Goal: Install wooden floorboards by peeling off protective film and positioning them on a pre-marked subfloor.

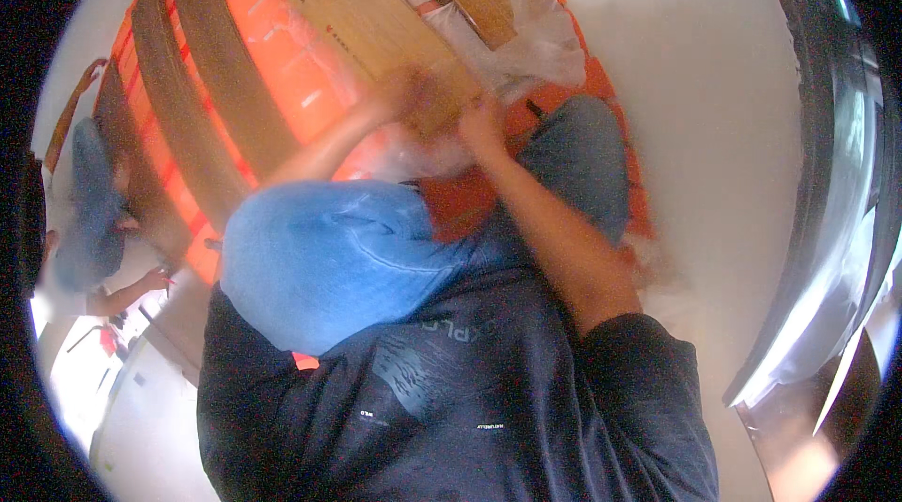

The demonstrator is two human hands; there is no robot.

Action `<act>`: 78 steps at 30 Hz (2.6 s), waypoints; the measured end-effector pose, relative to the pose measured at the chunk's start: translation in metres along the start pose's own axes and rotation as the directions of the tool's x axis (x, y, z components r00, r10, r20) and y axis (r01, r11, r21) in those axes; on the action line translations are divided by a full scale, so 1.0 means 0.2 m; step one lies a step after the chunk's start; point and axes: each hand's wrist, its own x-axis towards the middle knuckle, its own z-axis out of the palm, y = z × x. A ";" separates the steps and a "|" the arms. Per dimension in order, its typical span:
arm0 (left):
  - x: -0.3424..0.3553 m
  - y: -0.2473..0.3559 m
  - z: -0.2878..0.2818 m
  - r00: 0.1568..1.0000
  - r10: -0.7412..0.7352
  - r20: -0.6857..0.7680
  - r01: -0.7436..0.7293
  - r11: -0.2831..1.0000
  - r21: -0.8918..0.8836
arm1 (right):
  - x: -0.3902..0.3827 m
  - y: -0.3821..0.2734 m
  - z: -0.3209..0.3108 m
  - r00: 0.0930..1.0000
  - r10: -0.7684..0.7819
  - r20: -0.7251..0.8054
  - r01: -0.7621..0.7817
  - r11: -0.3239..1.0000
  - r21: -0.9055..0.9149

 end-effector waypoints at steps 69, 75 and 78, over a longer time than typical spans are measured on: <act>-0.27 -0.28 -0.20 0.974 -0.165 -0.158 -0.052 0.512 -0.857 | 0.19 -0.08 0.52 0.762 -0.621 0.182 0.597 0.564 -0.571; -0.29 -0.36 -0.19 0.973 -0.044 -0.228 -0.138 0.679 -0.721 | 0.19 -0.10 0.51 0.696 -0.712 0.096 0.651 0.569 -0.503; -0.25 -0.47 -0.30 0.976 -0.008 -0.217 -0.140 0.738 -0.660 | 0.20 -0.10 0.51 0.671 -0.736 0.087 0.686 0.573 -0.448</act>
